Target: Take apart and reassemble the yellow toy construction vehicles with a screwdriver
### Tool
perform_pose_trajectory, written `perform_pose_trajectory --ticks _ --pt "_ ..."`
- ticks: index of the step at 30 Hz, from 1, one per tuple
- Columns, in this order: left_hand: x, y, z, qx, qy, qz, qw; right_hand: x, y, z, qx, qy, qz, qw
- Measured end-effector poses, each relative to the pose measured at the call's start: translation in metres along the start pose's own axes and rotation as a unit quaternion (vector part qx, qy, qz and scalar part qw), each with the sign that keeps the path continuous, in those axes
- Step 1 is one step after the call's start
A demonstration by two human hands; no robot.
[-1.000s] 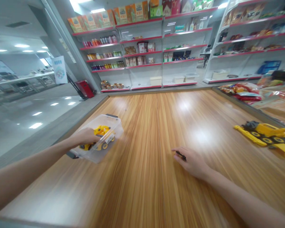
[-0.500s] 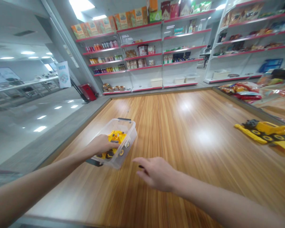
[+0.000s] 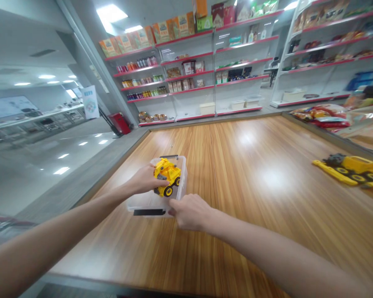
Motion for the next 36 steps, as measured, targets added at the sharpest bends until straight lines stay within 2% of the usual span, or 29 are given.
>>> perform_pose_trajectory --ticks 3,7,9,11,14,20,24,30,36 --pt "-0.004 -0.009 0.012 0.034 -0.004 -0.001 0.999 -0.004 -0.013 -0.006 -0.002 0.018 -0.012 1.000" --pt "-0.031 -0.022 0.030 0.107 -0.003 0.011 0.994 -0.007 -0.026 -0.014 -0.012 0.033 -0.019 0.999" --pt "-0.043 -0.027 0.036 0.159 0.023 0.012 0.987 -0.008 -0.033 -0.017 -0.019 0.035 -0.020 0.999" --pt "-0.048 -0.030 0.037 0.191 0.054 0.013 0.980 -0.010 -0.040 -0.021 -0.020 0.032 -0.021 0.999" --pt "-0.041 -0.029 0.032 0.217 0.066 0.019 0.974 -0.010 -0.049 -0.025 -0.021 0.023 -0.022 0.999" --pt "-0.010 -0.022 0.007 0.246 0.071 0.030 0.966 -0.006 -0.054 -0.028 -0.034 0.009 -0.019 0.999" --pt "0.010 -0.016 0.010 0.250 0.091 0.044 0.963 -0.005 -0.052 -0.028 -0.048 0.003 -0.018 0.999" --pt "0.022 0.003 0.030 0.209 0.032 0.070 0.975 -0.009 -0.055 -0.030 -0.055 0.005 -0.024 0.998" --pt "0.029 0.014 0.009 0.187 0.006 0.092 0.978 -0.010 -0.056 -0.032 -0.057 0.011 -0.026 0.998"
Point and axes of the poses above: each hand's wrist, its own z-axis towards the middle knuckle, its own x-axis out of the palm, y = z × x, the point moved 2 cm from there along z, towards the middle knuckle, and after that the axes turned 14 degrees about -z, right-handed, at the moved point
